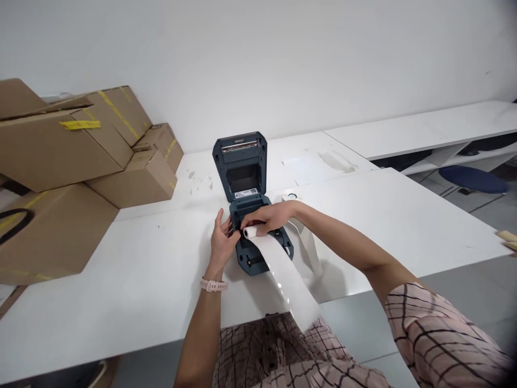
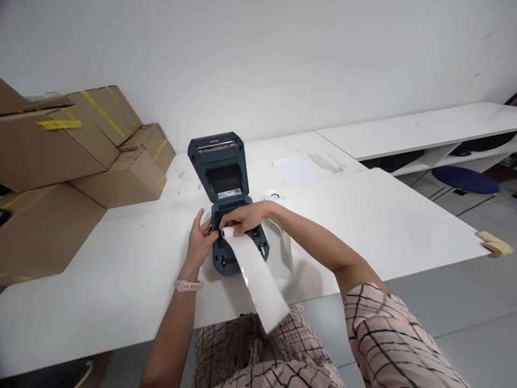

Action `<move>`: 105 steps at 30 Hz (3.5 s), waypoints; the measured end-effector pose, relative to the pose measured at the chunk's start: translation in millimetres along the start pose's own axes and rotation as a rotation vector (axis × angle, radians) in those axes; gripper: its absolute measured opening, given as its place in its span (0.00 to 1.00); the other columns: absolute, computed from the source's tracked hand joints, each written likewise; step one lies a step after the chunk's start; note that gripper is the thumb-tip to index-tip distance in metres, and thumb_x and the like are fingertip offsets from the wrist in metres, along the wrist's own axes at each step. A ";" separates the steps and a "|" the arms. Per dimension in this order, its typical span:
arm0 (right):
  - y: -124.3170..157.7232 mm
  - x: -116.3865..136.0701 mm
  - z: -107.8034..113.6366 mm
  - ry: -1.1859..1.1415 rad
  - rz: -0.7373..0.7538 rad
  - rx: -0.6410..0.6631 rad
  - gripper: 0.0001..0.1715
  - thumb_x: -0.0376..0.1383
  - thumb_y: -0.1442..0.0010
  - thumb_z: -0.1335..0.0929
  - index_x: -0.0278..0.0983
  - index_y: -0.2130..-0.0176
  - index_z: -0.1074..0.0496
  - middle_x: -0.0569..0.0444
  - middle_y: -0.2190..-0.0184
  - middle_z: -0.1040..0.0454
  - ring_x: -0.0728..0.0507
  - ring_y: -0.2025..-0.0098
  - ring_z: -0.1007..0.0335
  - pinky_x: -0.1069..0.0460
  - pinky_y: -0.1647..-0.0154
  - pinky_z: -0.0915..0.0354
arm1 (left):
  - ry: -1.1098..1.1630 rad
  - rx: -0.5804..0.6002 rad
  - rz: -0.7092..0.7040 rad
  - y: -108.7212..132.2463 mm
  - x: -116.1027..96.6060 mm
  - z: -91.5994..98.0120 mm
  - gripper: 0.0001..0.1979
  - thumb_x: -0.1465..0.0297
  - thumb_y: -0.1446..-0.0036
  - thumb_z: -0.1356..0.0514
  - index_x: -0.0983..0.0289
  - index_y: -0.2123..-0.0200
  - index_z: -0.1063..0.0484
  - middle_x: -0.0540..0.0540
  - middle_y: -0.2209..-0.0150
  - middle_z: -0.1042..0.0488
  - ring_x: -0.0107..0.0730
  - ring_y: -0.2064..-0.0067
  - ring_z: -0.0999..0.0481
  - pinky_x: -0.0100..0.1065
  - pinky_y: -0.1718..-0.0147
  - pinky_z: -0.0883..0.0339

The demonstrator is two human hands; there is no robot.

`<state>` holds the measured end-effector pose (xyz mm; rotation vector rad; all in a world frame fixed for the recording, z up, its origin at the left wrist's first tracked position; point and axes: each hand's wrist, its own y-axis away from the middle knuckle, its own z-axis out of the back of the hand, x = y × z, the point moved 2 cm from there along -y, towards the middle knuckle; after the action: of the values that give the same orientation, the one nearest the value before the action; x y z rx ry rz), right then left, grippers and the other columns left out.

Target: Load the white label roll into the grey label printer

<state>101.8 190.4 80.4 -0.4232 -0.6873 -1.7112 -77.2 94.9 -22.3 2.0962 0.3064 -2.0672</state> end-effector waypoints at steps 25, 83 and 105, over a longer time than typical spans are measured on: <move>206.3 -133.2 -100.0 -0.737 -0.314 -0.714 0.41 0.42 0.45 0.22 0.50 0.35 0.32 0.48 0.34 0.31 0.36 0.32 0.35 0.36 0.32 0.38 | -0.181 0.003 0.010 6.5 -5.1 -3.2 0.47 0.67 0.39 0.37 0.54 0.23 0.58 0.64 0.29 0.35 0.44 0.34 0.26 0.52 0.33 0.38; 52.9 31.4 -141.5 0.350 -0.071 -0.474 0.54 0.57 0.31 0.35 0.48 0.23 0.67 0.48 0.22 0.59 0.35 0.21 0.63 0.33 0.23 0.50 | -0.252 0.068 -0.099 13.7 -1.5 -3.9 0.41 0.65 0.33 0.43 0.55 0.23 0.59 0.60 0.24 0.46 0.47 0.25 0.43 0.52 0.29 0.44; 46.1 -17.1 63.9 -0.308 -0.031 -1.244 0.40 0.65 0.31 0.40 0.50 0.30 0.39 0.55 0.27 0.41 0.34 0.23 0.52 0.31 0.24 0.54 | -0.074 -0.013 -0.022 11.0 -2.8 -3.6 0.33 0.58 0.34 0.41 0.56 0.28 0.42 0.59 0.25 0.42 0.48 0.25 0.43 0.49 0.29 0.42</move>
<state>145.5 237.8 128.8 -1.5465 0.2716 -1.9574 -70.8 85.2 -19.6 2.0126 0.3327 -2.1434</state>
